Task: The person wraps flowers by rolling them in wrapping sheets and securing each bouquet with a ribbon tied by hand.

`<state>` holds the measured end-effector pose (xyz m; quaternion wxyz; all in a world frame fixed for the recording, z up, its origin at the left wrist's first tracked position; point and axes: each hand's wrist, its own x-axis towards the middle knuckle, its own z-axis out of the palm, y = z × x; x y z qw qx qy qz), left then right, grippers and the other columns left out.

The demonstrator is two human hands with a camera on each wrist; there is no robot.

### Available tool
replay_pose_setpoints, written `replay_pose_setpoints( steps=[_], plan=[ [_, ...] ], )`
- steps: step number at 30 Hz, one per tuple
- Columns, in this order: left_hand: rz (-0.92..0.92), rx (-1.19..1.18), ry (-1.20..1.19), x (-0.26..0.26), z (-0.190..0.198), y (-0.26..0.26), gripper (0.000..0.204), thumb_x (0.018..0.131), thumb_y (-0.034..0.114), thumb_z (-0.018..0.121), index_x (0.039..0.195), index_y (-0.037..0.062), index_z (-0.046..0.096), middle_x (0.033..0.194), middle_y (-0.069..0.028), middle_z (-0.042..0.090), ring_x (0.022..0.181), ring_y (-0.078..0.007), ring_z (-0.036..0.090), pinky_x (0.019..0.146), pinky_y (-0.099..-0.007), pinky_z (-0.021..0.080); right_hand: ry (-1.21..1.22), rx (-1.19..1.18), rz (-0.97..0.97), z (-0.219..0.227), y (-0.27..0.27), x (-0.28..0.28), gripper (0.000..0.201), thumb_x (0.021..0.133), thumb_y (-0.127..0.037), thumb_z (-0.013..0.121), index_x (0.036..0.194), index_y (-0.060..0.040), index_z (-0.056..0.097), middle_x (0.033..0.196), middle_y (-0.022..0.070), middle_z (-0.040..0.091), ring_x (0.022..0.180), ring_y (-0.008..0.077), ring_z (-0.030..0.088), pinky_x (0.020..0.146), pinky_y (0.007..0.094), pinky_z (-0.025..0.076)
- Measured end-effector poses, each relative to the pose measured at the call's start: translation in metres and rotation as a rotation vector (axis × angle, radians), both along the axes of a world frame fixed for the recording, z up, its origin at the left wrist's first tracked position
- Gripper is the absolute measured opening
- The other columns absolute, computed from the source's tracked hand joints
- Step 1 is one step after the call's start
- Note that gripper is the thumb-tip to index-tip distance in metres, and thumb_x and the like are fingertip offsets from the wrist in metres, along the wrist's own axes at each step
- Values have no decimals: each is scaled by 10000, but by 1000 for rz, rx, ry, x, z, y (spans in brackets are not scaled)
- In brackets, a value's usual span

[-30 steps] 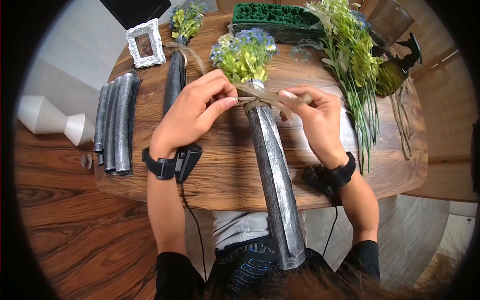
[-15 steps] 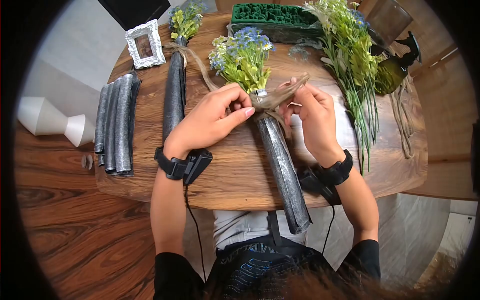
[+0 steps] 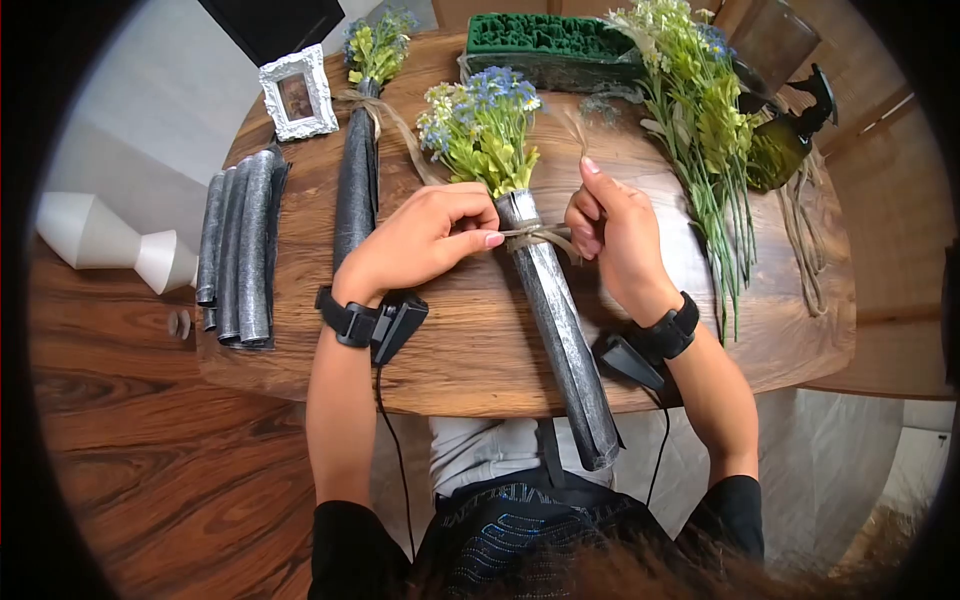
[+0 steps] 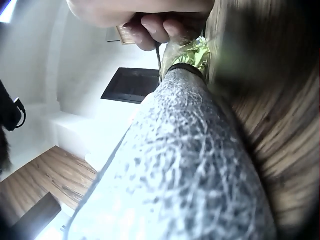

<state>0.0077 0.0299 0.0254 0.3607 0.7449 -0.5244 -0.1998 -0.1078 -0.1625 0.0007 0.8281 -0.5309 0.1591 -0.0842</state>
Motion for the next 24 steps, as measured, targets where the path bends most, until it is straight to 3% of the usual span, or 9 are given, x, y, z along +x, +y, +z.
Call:
replay_pose_setpoints(
  steps=[6,8,10,12,16,19,20,22,24],
  plan=[
    [279,-32,206,-1,-2,-1,161,865,158,656,861,9,597,685,21,529,625,-50,437,553,-230,363,-21,-335,-218,5,-5,4,240,871,-237,661,829,-12,588,687,52,607,502,109,531,436,247,401],
    [344,-70,147,1,-5,-2,185,878,185,646,869,6,600,668,16,529,603,-52,430,534,-236,359,6,-817,-139,-4,-9,5,314,853,-284,672,820,16,585,673,89,625,532,171,577,481,322,443],
    [363,-36,134,1,-5,-1,222,888,211,637,844,-4,603,631,-1,525,578,-60,430,513,-250,357,211,-1168,44,26,7,-7,478,812,-424,679,802,44,587,659,224,618,626,365,622,590,419,485],
    [371,-29,119,2,-7,-1,256,902,232,619,823,-11,605,594,-11,506,564,-65,425,506,-256,353,212,-1368,177,23,18,-16,539,773,-477,696,796,50,586,666,237,620,652,405,620,605,443,494],
    [460,-7,131,11,-16,1,399,957,307,525,728,-18,557,553,-37,514,482,-97,504,467,-286,405,168,-1537,292,23,31,-22,549,746,-453,713,807,75,577,634,232,606,644,412,617,615,452,497],
    [501,-77,81,14,-18,5,442,968,317,494,690,-24,527,545,-68,533,457,-129,539,461,-304,428,167,-1419,310,20,28,-17,433,765,-318,682,851,92,571,620,245,575,642,415,598,599,454,466],
    [529,-91,57,14,-17,5,440,968,311,493,691,-29,527,546,-87,540,451,-139,538,465,-310,430,104,-1336,250,15,25,-15,390,778,-281,672,864,89,580,637,260,571,656,414,593,595,445,453],
    [604,-78,-83,13,-14,8,336,936,233,497,770,-41,599,699,-231,618,670,-379,618,621,-434,486,123,-1168,208,24,25,-13,326,799,-237,661,843,77,584,624,211,578,599,304,593,563,391,437],
    [647,47,-132,13,-22,10,284,898,201,502,801,-36,626,793,-245,633,814,-433,595,718,-487,485,216,-967,166,40,28,-18,247,842,-190,650,832,51,597,616,18,529,582,73,441,507,269,359]
  ],
)
